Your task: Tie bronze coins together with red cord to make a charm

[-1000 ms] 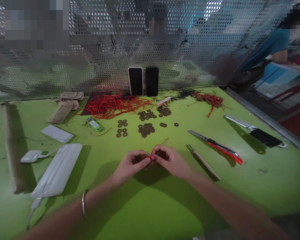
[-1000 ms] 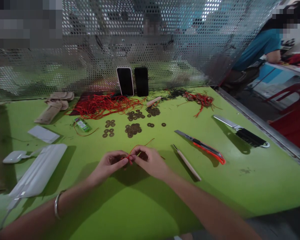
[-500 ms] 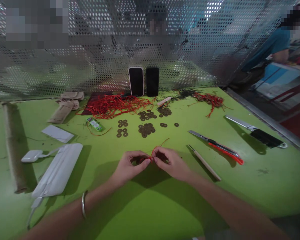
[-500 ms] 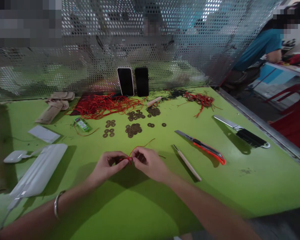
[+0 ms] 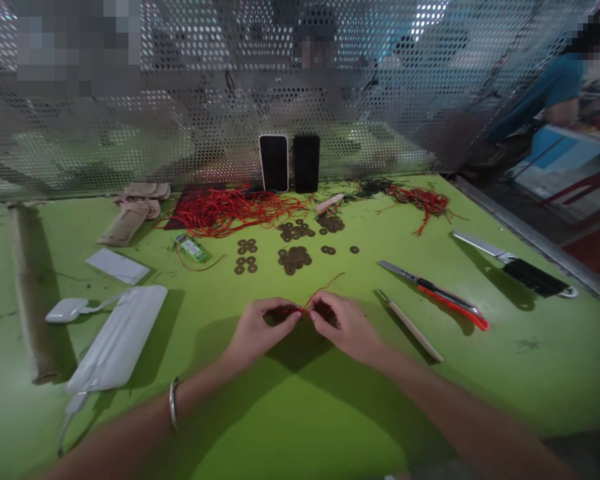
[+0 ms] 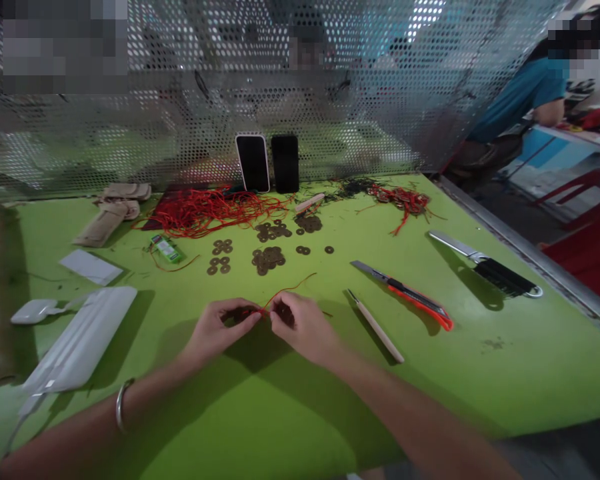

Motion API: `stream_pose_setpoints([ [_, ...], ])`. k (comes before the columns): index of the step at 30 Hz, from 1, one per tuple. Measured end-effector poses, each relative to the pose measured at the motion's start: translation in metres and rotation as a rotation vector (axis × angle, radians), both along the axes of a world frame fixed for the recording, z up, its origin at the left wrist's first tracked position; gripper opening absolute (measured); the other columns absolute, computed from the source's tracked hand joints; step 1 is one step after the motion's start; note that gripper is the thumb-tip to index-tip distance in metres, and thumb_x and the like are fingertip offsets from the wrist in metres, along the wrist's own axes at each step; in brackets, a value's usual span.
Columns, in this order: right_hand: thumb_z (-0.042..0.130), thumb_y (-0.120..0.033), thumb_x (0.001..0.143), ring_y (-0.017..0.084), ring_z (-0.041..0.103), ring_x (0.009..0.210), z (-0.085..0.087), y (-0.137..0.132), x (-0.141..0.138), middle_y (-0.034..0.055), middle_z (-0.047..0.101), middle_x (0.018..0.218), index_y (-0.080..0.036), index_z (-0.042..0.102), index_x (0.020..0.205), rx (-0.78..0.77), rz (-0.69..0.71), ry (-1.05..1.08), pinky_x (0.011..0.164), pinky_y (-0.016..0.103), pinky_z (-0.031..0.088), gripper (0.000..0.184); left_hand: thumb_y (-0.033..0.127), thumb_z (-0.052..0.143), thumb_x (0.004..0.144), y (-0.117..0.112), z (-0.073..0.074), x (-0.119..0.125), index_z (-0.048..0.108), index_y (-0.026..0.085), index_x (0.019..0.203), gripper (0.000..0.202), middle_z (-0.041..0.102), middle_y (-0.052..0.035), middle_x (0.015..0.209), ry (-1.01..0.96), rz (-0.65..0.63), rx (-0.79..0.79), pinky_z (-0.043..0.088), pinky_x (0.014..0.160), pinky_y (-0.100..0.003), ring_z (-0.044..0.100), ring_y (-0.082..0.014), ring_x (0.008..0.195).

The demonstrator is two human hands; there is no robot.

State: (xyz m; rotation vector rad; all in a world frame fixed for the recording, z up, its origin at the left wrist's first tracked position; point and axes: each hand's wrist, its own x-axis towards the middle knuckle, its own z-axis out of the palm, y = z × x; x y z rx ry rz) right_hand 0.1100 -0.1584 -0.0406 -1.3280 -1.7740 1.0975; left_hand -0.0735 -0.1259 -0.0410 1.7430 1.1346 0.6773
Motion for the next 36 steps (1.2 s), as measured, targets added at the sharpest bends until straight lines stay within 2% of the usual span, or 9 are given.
stream_pose_setpoints([
  [4,0.045,-0.021,0.087,0.012,0.055,0.066,0.000,0.002,0.000,0.0021,0.061,0.079,-0.018,0.054,0.087,-0.010,0.008,0.009,0.056,0.024,0.042,0.009,0.026,0.064,0.076,0.001,-0.001,-0.001,0.070,0.018,0.084,0.013,0.072,-0.0018,0.077,0.024,-0.012,0.100,0.054,0.062,-0.022,0.065,-0.0130,0.067],
  [7,0.042,-0.024,0.090,0.013,0.055,0.064,-0.001,0.002,0.000,0.0032,0.061,0.078,-0.018,0.055,0.089,-0.058,0.014,-0.003,0.053,0.025,0.041,0.015,0.020,0.063,0.077,0.001,-0.002,-0.003,0.070,0.017,0.086,0.012,0.072,-0.0022,0.076,0.023,-0.041,0.250,0.056,0.061,-0.022,0.066,-0.0120,0.066],
  [12,0.036,-0.034,0.094,0.015,0.056,0.070,-0.005,0.000,-0.001,0.0036,0.061,0.079,-0.019,0.057,0.083,-0.058,0.033,-0.031,0.060,0.028,0.041,0.028,0.012,0.062,0.077,0.004,-0.007,-0.007,0.067,0.016,0.089,0.014,0.072,-0.0016,0.079,0.031,-0.164,0.787,0.057,0.061,-0.021,0.066,-0.0104,0.067],
  [14,0.034,-0.040,0.094,0.015,0.052,0.063,-0.008,-0.001,-0.001,0.0020,0.058,0.070,-0.020,0.055,0.076,-0.062,0.050,-0.056,0.057,0.027,0.039,0.034,0.012,0.064,0.076,0.004,-0.009,-0.008,0.066,0.017,0.090,0.015,0.072,-0.0010,0.081,0.087,-0.196,1.008,0.056,0.063,-0.022,0.066,-0.0104,0.067],
  [18,0.035,-0.042,0.094,0.012,0.045,0.054,-0.009,0.001,-0.001,-0.0012,0.050,0.060,-0.020,0.050,0.067,-0.090,0.064,-0.062,0.053,0.025,0.033,0.038,0.014,0.066,0.076,0.002,-0.011,-0.011,0.063,0.016,0.095,0.020,0.071,-0.0004,0.084,0.190,-0.231,1.198,0.054,0.065,-0.024,0.064,-0.0109,0.070],
  [23,0.041,-0.029,0.091,0.012,0.048,0.062,-0.006,0.003,0.001,-0.0012,0.054,0.067,-0.018,0.054,0.075,-0.168,0.077,0.035,0.059,0.025,0.036,0.023,0.016,0.067,0.076,0.002,-0.007,-0.013,0.062,0.018,0.102,0.026,0.071,-0.0008,0.089,0.224,-0.240,1.227,0.052,0.067,-0.026,0.063,-0.0133,0.074],
  [28,0.044,-0.029,0.090,0.011,0.047,0.061,-0.005,0.002,0.002,-0.0020,0.051,0.067,-0.018,0.051,0.078,-0.198,0.066,0.163,0.058,0.024,0.037,0.018,0.016,0.066,0.077,0.002,-0.008,-0.013,0.059,0.020,0.107,0.031,0.070,-0.0019,0.094,0.270,-0.226,1.149,0.052,0.077,-0.028,0.062,-0.0148,0.083],
  [31,0.043,-0.031,0.091,0.011,0.046,0.059,-0.001,0.002,0.004,-0.0019,0.052,0.067,-0.018,0.051,0.079,-0.162,0.037,0.137,0.056,0.024,0.036,0.019,0.015,0.064,0.078,0.003,-0.011,-0.011,0.057,0.020,0.111,0.033,0.068,-0.0040,0.098,0.215,-0.198,1.046,0.052,0.080,-0.029,0.061,-0.0150,0.088],
  [36,0.040,-0.030,0.092,0.011,0.044,0.055,0.001,0.005,0.008,-0.0016,0.052,0.066,-0.019,0.054,0.085,-0.114,0.018,0.061,0.050,0.024,0.033,0.020,0.013,0.061,0.078,0.003,-0.009,-0.006,0.056,0.018,0.112,0.035,0.064,-0.0078,0.105,0.152,-0.168,0.744,0.052,0.085,-0.032,0.059,-0.0171,0.097],
])
